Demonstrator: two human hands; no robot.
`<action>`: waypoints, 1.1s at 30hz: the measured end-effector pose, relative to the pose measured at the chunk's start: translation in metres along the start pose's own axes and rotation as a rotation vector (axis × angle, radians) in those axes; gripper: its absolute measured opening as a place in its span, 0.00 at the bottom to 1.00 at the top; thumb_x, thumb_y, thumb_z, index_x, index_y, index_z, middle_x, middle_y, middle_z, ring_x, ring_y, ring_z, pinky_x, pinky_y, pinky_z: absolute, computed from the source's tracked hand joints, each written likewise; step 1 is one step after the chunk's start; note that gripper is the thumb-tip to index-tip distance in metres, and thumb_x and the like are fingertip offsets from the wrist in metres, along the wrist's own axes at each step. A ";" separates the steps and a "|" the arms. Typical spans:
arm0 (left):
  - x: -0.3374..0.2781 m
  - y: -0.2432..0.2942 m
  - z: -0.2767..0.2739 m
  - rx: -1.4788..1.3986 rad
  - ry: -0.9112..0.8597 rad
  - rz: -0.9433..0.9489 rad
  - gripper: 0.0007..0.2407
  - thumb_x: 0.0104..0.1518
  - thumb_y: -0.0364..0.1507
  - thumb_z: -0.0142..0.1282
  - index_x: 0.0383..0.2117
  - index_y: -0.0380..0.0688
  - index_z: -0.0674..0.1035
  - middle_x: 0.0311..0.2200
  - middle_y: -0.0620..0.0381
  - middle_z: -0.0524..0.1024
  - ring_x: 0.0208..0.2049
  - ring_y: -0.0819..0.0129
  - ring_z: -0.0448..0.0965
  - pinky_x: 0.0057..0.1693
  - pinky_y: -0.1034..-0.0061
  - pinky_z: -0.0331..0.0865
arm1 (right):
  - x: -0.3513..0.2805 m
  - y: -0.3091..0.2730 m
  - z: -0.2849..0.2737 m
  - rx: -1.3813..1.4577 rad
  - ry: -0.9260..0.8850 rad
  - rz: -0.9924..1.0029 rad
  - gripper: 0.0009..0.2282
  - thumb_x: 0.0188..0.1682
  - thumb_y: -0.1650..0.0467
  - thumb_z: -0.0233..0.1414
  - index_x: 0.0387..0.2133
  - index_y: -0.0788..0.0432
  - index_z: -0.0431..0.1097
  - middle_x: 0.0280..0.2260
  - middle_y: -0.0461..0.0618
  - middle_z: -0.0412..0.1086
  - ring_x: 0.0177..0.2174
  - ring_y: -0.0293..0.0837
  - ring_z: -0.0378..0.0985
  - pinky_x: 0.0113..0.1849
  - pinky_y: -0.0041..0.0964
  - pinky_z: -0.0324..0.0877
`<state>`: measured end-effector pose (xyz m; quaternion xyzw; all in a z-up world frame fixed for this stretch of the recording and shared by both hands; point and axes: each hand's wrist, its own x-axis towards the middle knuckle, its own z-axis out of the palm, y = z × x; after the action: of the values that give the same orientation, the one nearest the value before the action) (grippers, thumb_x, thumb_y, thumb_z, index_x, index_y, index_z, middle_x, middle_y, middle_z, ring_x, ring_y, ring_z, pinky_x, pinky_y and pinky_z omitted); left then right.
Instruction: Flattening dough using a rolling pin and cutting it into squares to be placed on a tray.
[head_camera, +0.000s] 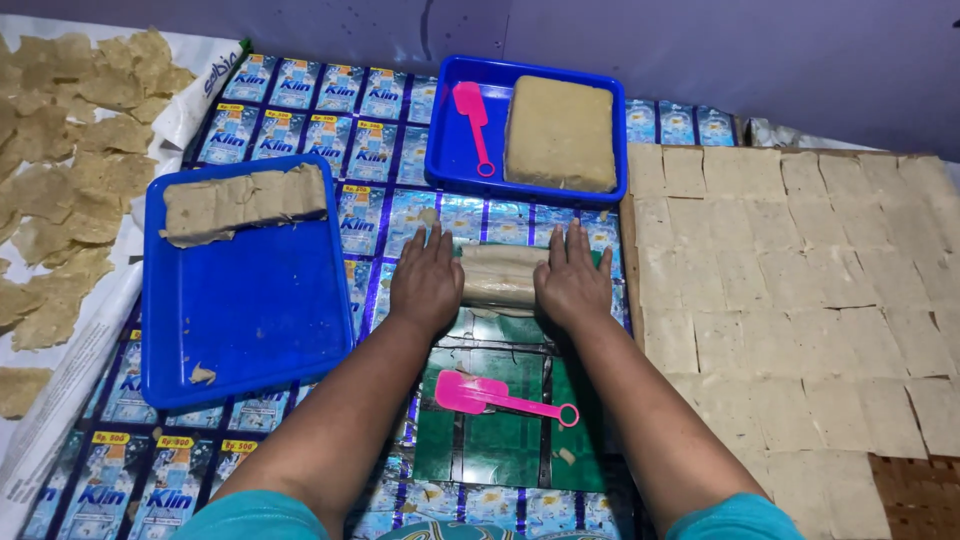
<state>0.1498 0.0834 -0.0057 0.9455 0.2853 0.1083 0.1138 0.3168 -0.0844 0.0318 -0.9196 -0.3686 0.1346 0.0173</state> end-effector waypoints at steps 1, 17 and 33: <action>0.005 0.001 -0.001 -0.005 -0.005 -0.001 0.22 0.67 0.37 0.33 0.64 0.40 0.68 0.67 0.44 0.63 0.69 0.48 0.59 0.72 0.55 0.52 | 0.000 -0.003 -0.005 -0.003 -0.006 0.003 0.32 0.56 0.57 0.28 0.73 0.55 0.37 0.73 0.60 0.32 0.72 0.54 0.31 0.65 0.65 0.27; 0.059 0.005 -0.030 -0.017 -0.119 -0.117 0.24 0.67 0.36 0.29 0.70 0.48 0.56 0.73 0.47 0.49 0.75 0.52 0.44 0.75 0.53 0.33 | 0.050 -0.011 -0.021 0.031 0.253 -0.018 0.31 0.55 0.58 0.37 0.73 0.49 0.43 0.74 0.59 0.32 0.71 0.56 0.28 0.63 0.73 0.23; -0.049 -0.007 0.000 0.027 0.223 0.125 0.16 0.68 0.37 0.38 0.56 0.45 0.72 0.60 0.47 0.70 0.63 0.52 0.68 0.71 0.51 0.52 | -0.020 0.003 0.037 -0.036 0.252 -0.157 0.31 0.59 0.53 0.33 0.68 0.63 0.53 0.70 0.65 0.47 0.69 0.58 0.47 0.63 0.64 0.46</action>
<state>0.1066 0.0613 -0.0147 0.9450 0.2381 0.2156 0.0615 0.2958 -0.1027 0.0007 -0.8977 -0.4367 0.0097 0.0576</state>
